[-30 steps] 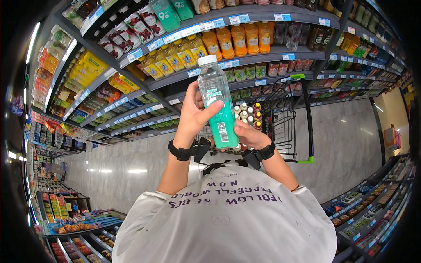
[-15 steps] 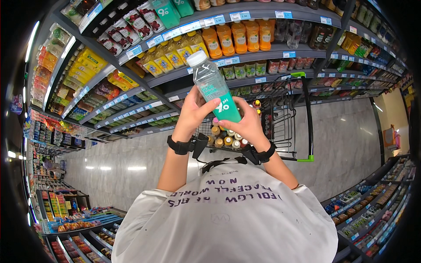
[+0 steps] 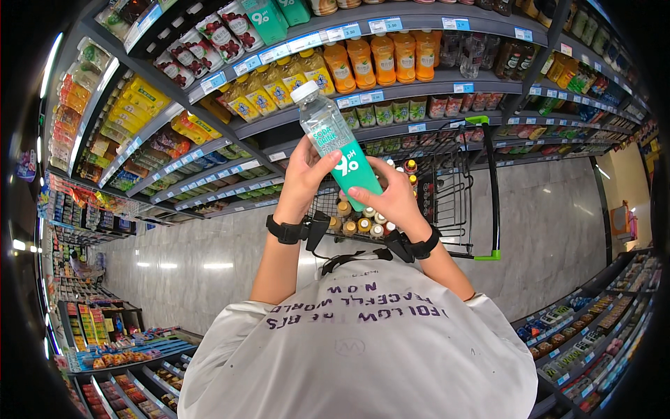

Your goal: The person picks up bottled beverages from a shopping cart and places them onto shelves in a supermarket aisle, handling several bottles and checking the labels on some of them.

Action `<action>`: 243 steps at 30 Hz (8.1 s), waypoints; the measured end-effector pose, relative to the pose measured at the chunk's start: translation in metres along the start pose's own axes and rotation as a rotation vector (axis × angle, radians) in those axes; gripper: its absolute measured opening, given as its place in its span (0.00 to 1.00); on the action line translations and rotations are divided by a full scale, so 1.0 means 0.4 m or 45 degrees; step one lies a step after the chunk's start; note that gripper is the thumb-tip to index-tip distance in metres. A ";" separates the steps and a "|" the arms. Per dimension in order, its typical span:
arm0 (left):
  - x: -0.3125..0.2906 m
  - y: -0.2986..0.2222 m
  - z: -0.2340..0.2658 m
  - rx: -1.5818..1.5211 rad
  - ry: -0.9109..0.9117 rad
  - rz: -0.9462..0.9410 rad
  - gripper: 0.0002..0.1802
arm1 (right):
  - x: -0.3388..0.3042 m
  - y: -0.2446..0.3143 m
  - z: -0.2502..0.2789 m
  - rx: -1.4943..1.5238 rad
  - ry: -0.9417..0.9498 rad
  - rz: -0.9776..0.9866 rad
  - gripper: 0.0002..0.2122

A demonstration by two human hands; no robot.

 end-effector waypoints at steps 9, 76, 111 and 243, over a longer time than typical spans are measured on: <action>0.015 0.024 0.029 -0.383 0.093 0.005 0.30 | 0.019 0.009 -0.005 1.071 0.675 -0.408 0.30; 0.486 -0.074 0.451 0.531 0.058 -0.420 0.22 | 0.849 0.106 -0.149 -1.176 -0.461 0.470 0.16; -0.279 1.000 0.624 0.929 -0.253 1.366 0.57 | -0.427 -0.737 0.201 -1.264 0.748 -1.277 0.21; 0.003 0.215 -0.187 -0.965 -0.067 0.430 0.31 | -0.019 -0.089 0.358 0.911 0.634 -0.872 0.34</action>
Point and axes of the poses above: each hand's wrist, its own x-axis towards the middle knuckle, its own z-axis out of the back of the hand, y = z × x, the point moved 3 cm from there along x, towards the middle knuckle, and after that the axes turned 2 degrees about y, right-handed, at the moved point
